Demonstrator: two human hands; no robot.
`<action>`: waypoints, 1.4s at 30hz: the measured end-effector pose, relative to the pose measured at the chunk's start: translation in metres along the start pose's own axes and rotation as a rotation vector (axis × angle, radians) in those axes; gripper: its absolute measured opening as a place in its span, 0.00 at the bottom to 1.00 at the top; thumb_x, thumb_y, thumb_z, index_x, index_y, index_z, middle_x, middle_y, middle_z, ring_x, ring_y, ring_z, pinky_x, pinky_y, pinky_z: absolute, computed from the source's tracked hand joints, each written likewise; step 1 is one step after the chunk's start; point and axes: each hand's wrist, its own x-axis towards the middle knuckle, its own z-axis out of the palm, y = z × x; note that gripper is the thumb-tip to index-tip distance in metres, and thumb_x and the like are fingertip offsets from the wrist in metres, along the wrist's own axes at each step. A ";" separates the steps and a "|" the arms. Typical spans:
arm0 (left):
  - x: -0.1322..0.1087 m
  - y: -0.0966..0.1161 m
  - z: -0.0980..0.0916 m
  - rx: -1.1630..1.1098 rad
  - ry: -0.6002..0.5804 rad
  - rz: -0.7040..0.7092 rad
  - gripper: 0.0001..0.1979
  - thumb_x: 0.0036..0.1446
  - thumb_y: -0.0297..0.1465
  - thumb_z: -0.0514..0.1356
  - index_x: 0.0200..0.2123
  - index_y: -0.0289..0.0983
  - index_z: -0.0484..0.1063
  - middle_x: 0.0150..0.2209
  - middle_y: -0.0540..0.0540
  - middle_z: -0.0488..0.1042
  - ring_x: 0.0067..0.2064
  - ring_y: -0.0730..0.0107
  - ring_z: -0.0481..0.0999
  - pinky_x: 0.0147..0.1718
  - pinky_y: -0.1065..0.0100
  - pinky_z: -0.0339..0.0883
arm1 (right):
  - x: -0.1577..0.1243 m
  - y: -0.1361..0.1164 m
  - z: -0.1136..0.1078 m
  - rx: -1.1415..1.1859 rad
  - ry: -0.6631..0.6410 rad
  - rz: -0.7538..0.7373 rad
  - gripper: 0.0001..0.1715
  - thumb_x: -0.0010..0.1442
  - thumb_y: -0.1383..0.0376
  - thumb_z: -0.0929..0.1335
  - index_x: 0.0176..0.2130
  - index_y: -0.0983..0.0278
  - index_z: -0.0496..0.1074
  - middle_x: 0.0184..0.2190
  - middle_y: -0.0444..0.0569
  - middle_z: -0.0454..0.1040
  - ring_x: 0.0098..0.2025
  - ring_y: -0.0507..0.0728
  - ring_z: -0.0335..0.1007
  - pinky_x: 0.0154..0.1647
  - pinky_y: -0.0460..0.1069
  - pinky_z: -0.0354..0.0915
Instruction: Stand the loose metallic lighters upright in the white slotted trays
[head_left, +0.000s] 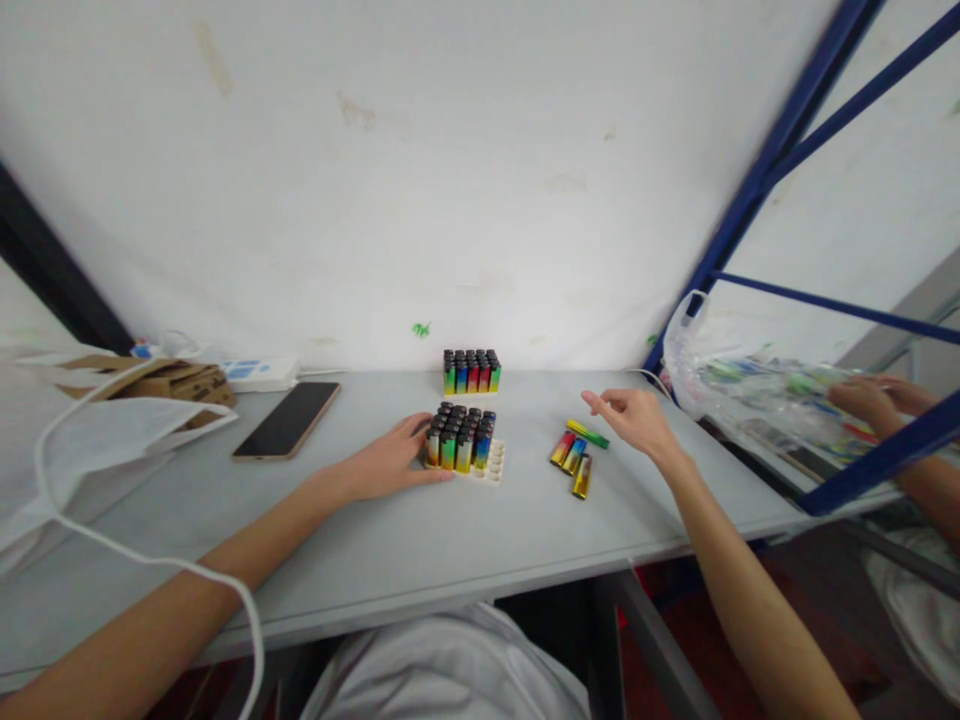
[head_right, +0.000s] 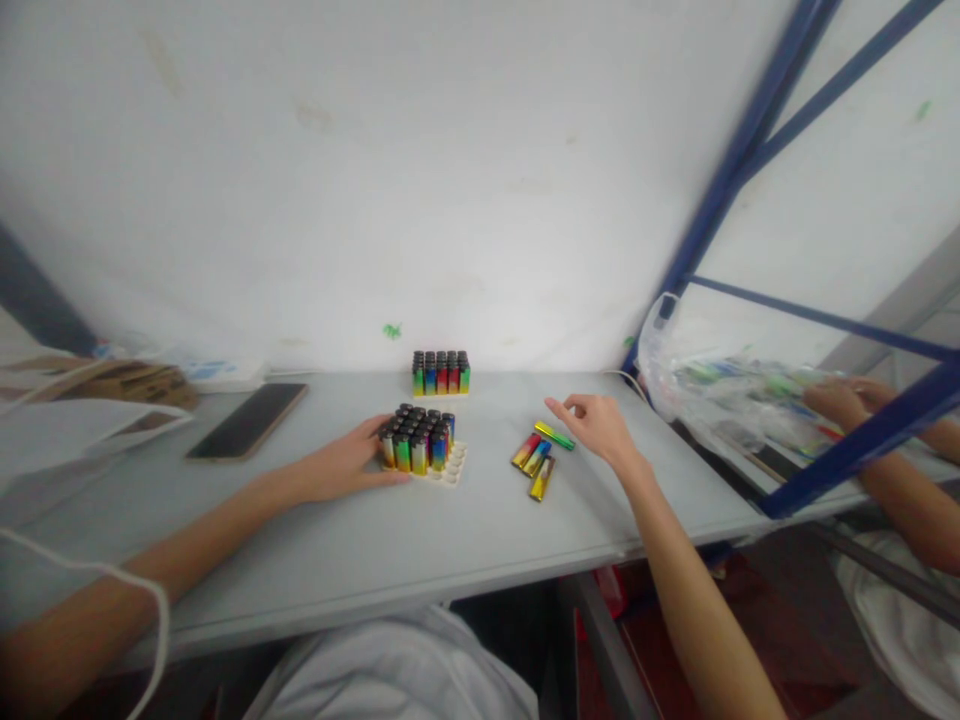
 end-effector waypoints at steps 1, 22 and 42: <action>0.000 0.000 0.000 -0.003 0.002 -0.007 0.42 0.58 0.64 0.60 0.61 0.36 0.73 0.69 0.34 0.64 0.70 0.40 0.64 0.73 0.49 0.55 | -0.003 0.010 0.001 -0.038 -0.026 -0.004 0.37 0.66 0.38 0.64 0.27 0.63 0.80 0.17 0.50 0.72 0.21 0.56 0.65 0.29 0.51 0.58; -0.001 -0.007 0.004 -0.017 0.029 0.005 0.40 0.58 0.62 0.62 0.61 0.38 0.73 0.70 0.35 0.64 0.71 0.42 0.63 0.72 0.48 0.55 | 0.025 -0.031 0.038 0.545 -0.191 0.053 0.35 0.62 0.42 0.69 0.55 0.65 0.74 0.21 0.39 0.66 0.17 0.49 0.55 0.17 0.45 0.53; 0.002 -0.008 0.011 -0.039 0.101 -0.028 0.46 0.52 0.61 0.67 0.63 0.35 0.70 0.68 0.33 0.65 0.70 0.34 0.63 0.70 0.44 0.59 | 0.021 -0.094 0.094 1.153 -0.332 0.076 0.31 0.62 0.36 0.69 0.34 0.59 0.63 0.21 0.34 0.54 0.18 0.48 0.48 0.19 0.45 0.49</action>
